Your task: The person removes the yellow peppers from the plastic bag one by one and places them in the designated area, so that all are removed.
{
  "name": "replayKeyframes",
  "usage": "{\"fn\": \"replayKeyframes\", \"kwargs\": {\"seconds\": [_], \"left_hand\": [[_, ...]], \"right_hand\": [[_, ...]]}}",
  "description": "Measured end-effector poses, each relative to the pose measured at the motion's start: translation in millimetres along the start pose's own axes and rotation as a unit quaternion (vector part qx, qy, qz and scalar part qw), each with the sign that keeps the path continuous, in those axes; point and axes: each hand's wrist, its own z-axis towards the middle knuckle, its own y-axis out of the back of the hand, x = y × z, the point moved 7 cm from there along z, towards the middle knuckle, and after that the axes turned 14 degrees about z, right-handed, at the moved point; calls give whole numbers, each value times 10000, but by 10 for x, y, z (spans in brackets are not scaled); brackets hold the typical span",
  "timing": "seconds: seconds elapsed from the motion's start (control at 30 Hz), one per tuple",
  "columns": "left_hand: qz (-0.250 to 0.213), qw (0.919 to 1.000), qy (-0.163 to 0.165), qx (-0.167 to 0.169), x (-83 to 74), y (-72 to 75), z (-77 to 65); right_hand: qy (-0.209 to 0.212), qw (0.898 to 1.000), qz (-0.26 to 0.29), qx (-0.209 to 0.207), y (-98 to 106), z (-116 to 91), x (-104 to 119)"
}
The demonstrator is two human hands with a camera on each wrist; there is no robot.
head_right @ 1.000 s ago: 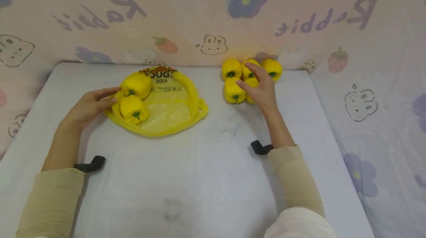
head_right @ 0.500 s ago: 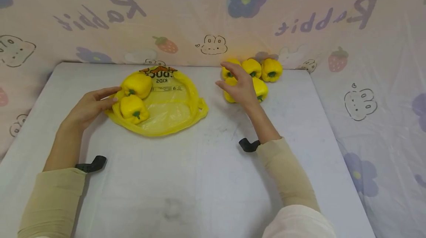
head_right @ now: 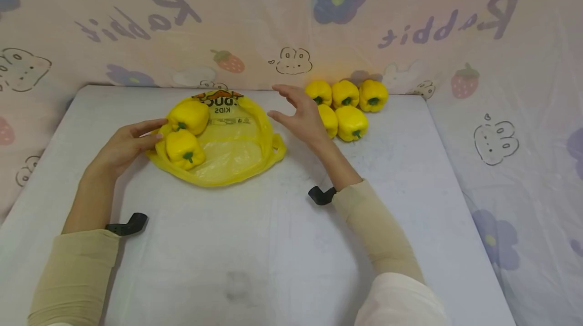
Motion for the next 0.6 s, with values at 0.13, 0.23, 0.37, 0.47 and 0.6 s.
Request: {"fn": "replayKeyframes", "kwargs": {"seconds": [0.13, 0.23, 0.37, 0.47, 0.6], "left_hand": [[52, 10000, 30, 22, 2, 6, 3], [58, 10000, 43, 37, -1, 12, -9], [26, 10000, 32, 24, -9, 15, -24], [-38, 10000, -25, 3, -20, 11, -26], [-119, 9999, -58, -27, -24, 11, -27]], "right_hand": [[-241, 9996, -17, 157, -126, 44, -29], [-277, 9992, -8, 302, -225, 86, -53], [-259, 9987, -13, 447, -337, 160, -182], [-341, 9980, 15, 528, -417, 220, -341], [-418, 9970, 86, 650, -543, 279, -465]]}}
